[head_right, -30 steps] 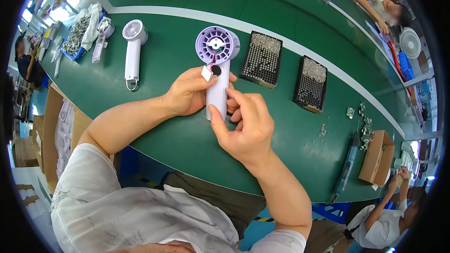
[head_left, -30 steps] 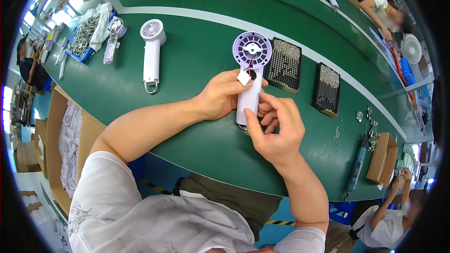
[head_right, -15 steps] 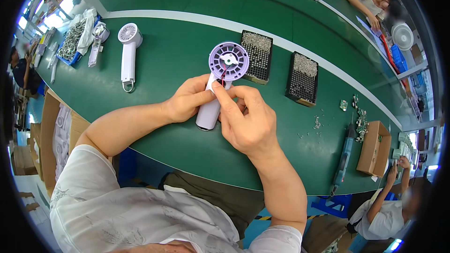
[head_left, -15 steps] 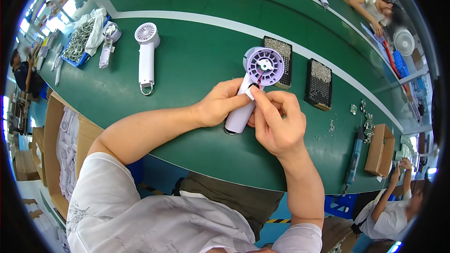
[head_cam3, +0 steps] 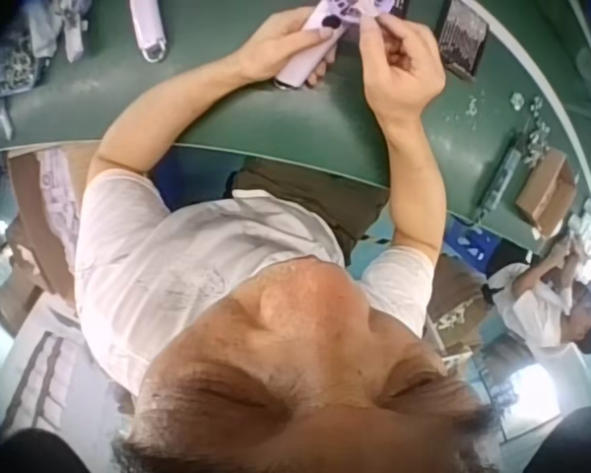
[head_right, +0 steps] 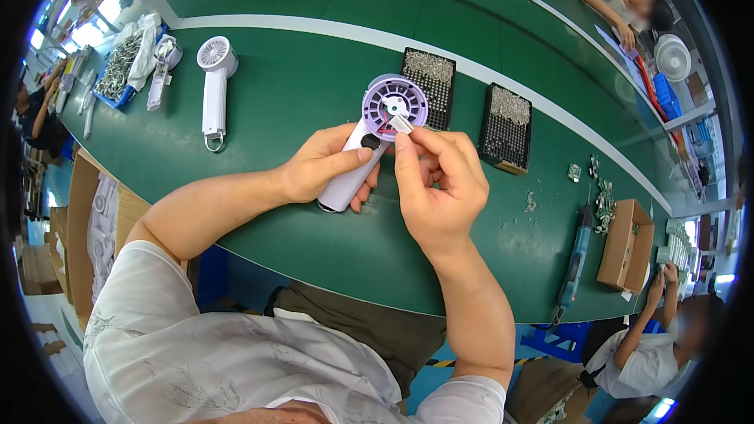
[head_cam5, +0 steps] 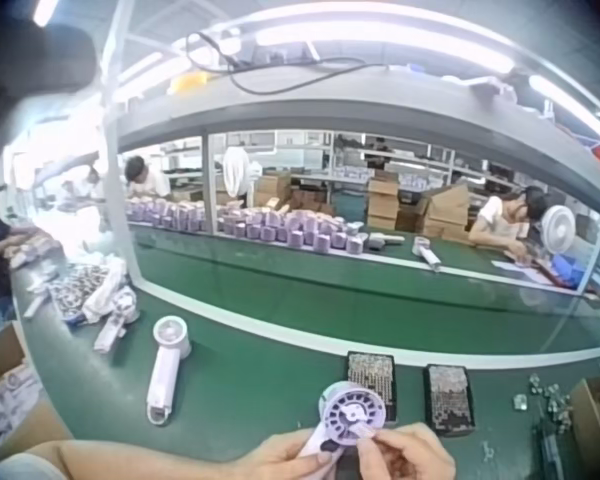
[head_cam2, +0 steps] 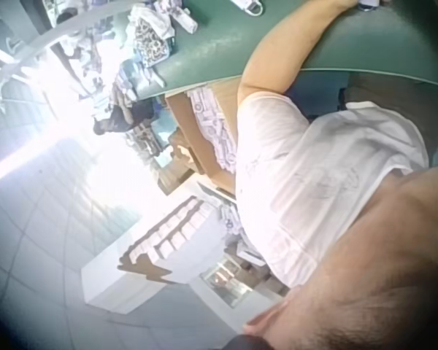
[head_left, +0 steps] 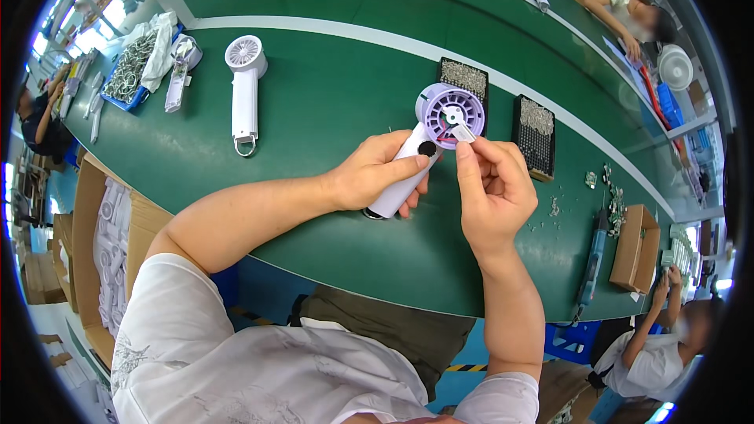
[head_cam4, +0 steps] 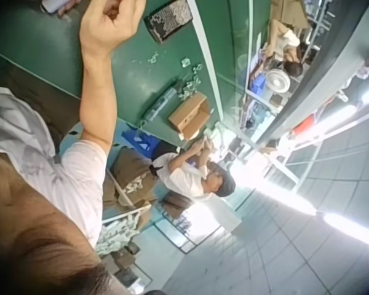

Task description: Assembling handheld portable fans on an electronics factory production line.

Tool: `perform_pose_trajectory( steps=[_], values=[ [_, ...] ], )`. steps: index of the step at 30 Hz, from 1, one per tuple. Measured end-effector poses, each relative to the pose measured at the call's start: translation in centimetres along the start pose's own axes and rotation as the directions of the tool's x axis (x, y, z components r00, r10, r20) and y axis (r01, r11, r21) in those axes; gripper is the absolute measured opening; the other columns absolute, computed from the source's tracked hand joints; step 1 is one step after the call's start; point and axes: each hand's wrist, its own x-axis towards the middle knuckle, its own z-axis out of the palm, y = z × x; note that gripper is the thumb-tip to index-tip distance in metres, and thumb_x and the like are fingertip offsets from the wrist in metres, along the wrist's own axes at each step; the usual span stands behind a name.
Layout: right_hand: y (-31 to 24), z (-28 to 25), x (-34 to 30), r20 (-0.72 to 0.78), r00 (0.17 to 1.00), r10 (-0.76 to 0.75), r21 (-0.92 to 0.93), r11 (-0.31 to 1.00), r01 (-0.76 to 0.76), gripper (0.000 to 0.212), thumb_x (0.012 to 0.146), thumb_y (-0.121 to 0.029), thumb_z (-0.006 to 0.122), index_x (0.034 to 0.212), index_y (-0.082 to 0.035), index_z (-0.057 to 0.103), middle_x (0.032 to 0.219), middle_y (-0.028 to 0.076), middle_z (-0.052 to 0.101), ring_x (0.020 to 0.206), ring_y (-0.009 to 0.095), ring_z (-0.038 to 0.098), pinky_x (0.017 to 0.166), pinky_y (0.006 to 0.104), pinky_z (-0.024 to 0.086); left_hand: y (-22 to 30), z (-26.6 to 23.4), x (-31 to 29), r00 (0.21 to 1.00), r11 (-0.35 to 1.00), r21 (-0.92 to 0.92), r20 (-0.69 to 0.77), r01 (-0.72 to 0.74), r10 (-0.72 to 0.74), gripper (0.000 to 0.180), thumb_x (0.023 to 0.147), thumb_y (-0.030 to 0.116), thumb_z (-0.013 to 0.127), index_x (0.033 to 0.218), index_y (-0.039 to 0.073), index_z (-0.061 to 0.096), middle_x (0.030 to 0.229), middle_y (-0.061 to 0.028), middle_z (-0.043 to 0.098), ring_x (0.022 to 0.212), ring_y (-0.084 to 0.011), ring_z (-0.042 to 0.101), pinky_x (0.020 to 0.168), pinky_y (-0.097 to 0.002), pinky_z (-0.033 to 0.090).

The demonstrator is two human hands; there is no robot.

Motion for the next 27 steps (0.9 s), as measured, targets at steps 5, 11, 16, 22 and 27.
perform_pose_trajectory(
  steps=[5, 11, 16, 22, 27],
  values=[
    [-0.2, 0.1, -0.1, 0.001, 0.999, 0.046, 0.018, 0.999, -0.046, 0.014, 0.09, 0.005, 0.077, 0.103, 0.006, 0.073, 0.095, 0.006, 0.066, 0.064, 0.002, 0.058, 0.05, 0.0162, 0.04, 0.0, 0.0, -0.1, 1.0, 1.0, 0.027, -0.002, -0.016, 0.016, 0.028, 0.108, 0.021, 0.053, 0.129, 0.002, 0.05, 0.094, -0.0117, 0.066, 0.072, -0.0192, 0.069, 0.062, -0.0327, 0.061],
    [-0.5, 0.1, -0.1, -0.001, 0.998, 0.059, 0.029, 0.998, -0.059, 0.017, 0.089, 0.006, 0.077, 0.105, 0.004, 0.074, 0.093, 0.005, 0.066, 0.06, 0.0, 0.054, 0.049, 0.0166, 0.039, -0.1, 0.2, -0.2, 1.0, 1.0, 0.005, -0.018, -0.024, 0.024, 0.032, 0.105, 0.021, 0.056, 0.129, -0.001, 0.053, 0.092, -0.0105, 0.067, 0.073, -0.0177, 0.069, 0.06, -0.0332, 0.061],
    [-0.5, 0.0, 0.0, 0.047, 0.997, -0.066, -0.082, 0.994, 0.07, 0.023, 0.084, 0.006, 0.079, 0.107, 0.002, 0.075, 0.089, 0.006, 0.066, 0.056, 0.002, 0.052, 0.046, 0.0177, 0.038, -0.4, 0.0, 0.0, 0.999, 0.999, -0.026, -0.008, -0.037, 0.037, 0.033, 0.105, 0.022, 0.057, 0.129, 0.0, 0.053, 0.092, -0.0103, 0.067, 0.074, -0.0179, 0.069, 0.061, -0.0337, 0.062],
    [-0.9, 0.1, 0.1, 0.073, 0.99, -0.123, -0.11, 0.985, 0.131, 0.025, 0.083, 0.006, 0.079, 0.107, 0.002, 0.072, 0.089, 0.007, 0.066, 0.055, 0.002, 0.053, 0.045, 0.0179, 0.039, -0.8, -0.4, 0.3, 0.997, 0.992, -0.104, 0.023, -0.075, 0.078, 0.038, 0.106, 0.021, 0.058, 0.136, -0.001, 0.051, 0.104, -0.0133, 0.068, 0.085, -0.0221, 0.071, 0.075, -0.0372, 0.063],
    [-0.7, 0.1, -0.5, 0.099, 0.975, 0.196, -0.098, 0.977, -0.187, 0.016, 0.086, -0.004, 0.082, 0.092, 0.001, 0.069, 0.08, 0.005, 0.067, 0.06, 0.003, 0.06, 0.048, 0.0178, 0.044, -0.1, -1.0, 0.8, 0.984, 0.954, -0.241, -0.019, -0.177, 0.178, 0.051, 0.108, 0.028, 0.056, 0.145, -0.006, 0.045, 0.124, -0.0194, 0.067, 0.12, -0.0293, 0.065, 0.109, -0.0449, 0.05]
  ],
)
